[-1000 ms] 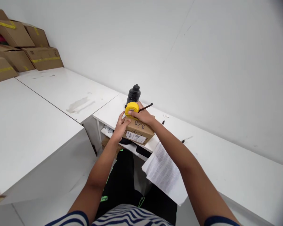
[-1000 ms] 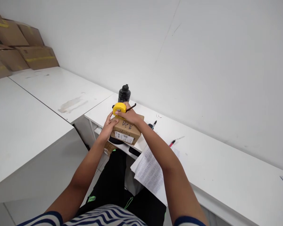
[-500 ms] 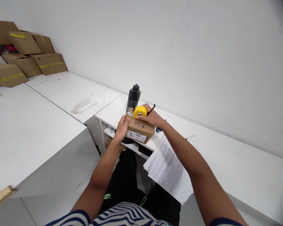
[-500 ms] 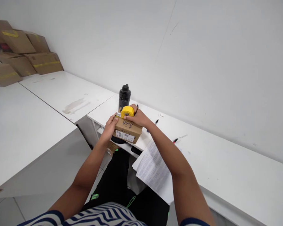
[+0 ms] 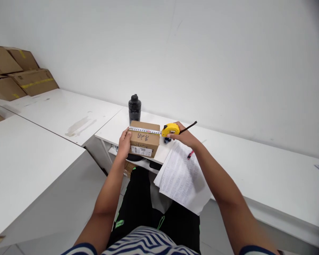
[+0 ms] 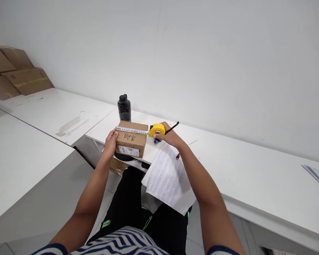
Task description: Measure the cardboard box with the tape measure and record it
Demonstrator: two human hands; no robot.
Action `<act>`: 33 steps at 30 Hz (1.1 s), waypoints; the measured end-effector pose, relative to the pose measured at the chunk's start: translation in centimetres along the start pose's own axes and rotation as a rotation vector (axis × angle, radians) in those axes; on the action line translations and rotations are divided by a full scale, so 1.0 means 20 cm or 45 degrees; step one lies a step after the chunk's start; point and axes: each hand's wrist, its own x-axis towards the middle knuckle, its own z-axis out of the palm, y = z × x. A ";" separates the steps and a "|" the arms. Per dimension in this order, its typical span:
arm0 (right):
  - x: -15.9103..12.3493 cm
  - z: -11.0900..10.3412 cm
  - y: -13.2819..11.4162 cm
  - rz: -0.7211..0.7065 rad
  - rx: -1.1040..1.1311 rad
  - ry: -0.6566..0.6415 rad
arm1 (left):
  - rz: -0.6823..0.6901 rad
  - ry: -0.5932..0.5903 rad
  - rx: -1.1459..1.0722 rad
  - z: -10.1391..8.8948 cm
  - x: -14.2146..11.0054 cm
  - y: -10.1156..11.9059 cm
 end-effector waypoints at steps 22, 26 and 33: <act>-0.06 -0.01 0.05 -0.014 0.054 0.085 | 0.048 0.019 -0.042 0.01 0.04 -0.05; -0.07 0.01 0.03 -0.016 0.006 0.082 | 0.054 0.019 -0.040 0.01 0.03 -0.05; -0.03 0.08 -0.02 -0.071 -0.069 0.176 | 0.042 0.020 -0.012 0.01 0.01 -0.03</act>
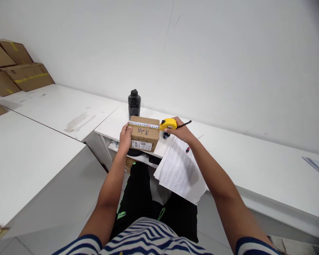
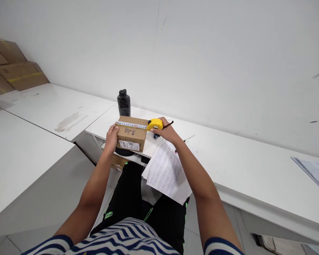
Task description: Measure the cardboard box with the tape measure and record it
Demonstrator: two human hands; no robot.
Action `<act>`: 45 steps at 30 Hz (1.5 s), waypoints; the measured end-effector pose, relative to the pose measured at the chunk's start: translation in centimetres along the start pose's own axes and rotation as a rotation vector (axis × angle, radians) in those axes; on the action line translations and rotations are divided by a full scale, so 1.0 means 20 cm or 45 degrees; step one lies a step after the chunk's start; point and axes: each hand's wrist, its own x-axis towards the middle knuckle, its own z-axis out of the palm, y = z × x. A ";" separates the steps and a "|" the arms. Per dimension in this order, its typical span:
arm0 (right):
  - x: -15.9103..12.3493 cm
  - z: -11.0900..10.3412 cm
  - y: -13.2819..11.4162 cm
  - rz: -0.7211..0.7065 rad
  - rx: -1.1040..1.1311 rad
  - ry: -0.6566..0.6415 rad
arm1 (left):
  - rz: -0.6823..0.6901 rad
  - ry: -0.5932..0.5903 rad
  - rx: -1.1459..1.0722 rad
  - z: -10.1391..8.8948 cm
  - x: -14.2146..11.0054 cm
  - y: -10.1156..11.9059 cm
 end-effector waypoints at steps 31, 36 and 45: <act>-0.01 0.06 -0.05 -0.154 -0.193 0.028 | 0.020 0.012 0.024 0.01 -0.01 0.02; 0.12 0.20 -0.07 -0.262 -0.199 0.089 | 0.027 -0.011 0.022 0.00 -0.01 0.02; 0.27 0.46 -0.18 -0.380 -0.274 -0.043 | 0.041 -0.060 0.107 -0.01 -0.03 0.06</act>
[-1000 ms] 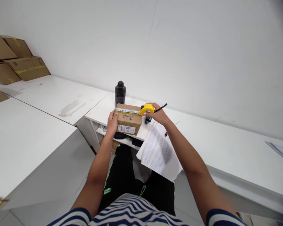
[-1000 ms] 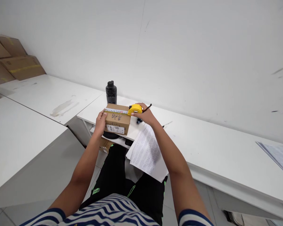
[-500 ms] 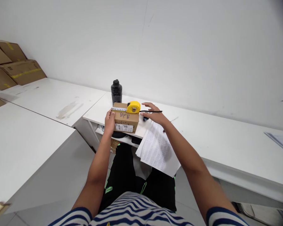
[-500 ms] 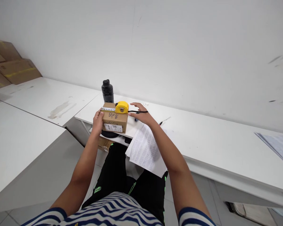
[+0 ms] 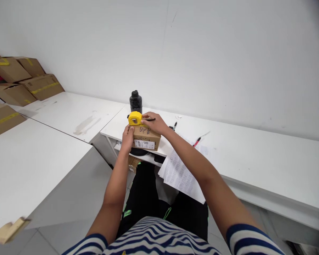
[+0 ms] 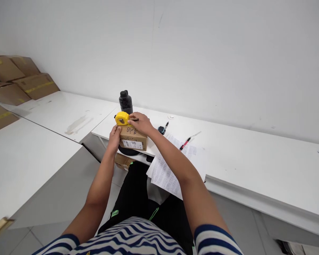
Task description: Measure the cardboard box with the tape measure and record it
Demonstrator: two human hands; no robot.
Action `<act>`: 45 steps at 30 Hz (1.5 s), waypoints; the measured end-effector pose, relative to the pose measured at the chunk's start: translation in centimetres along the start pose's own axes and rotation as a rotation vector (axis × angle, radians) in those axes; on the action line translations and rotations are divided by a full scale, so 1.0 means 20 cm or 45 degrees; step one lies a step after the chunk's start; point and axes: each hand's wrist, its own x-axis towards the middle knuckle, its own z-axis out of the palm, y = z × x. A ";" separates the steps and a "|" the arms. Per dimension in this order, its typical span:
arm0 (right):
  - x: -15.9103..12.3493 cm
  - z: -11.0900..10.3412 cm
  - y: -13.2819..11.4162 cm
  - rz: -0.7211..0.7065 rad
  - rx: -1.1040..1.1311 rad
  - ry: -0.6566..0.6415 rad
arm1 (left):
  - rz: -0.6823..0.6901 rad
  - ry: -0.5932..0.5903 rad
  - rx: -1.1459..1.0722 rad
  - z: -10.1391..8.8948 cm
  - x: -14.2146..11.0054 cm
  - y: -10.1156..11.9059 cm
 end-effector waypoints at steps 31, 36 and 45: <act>-0.96 -0.86 0.66 0.487 -0.944 0.127 | 0.452 -0.135 0.344 0.01 0.25 0.05; -1.21 -0.75 0.63 0.612 -0.023 0.542 | 0.456 -0.114 0.302 0.03 0.26 0.06; -1.04 -0.69 0.71 0.538 -0.960 -0.057 | 0.491 -0.060 0.429 0.02 0.27 0.08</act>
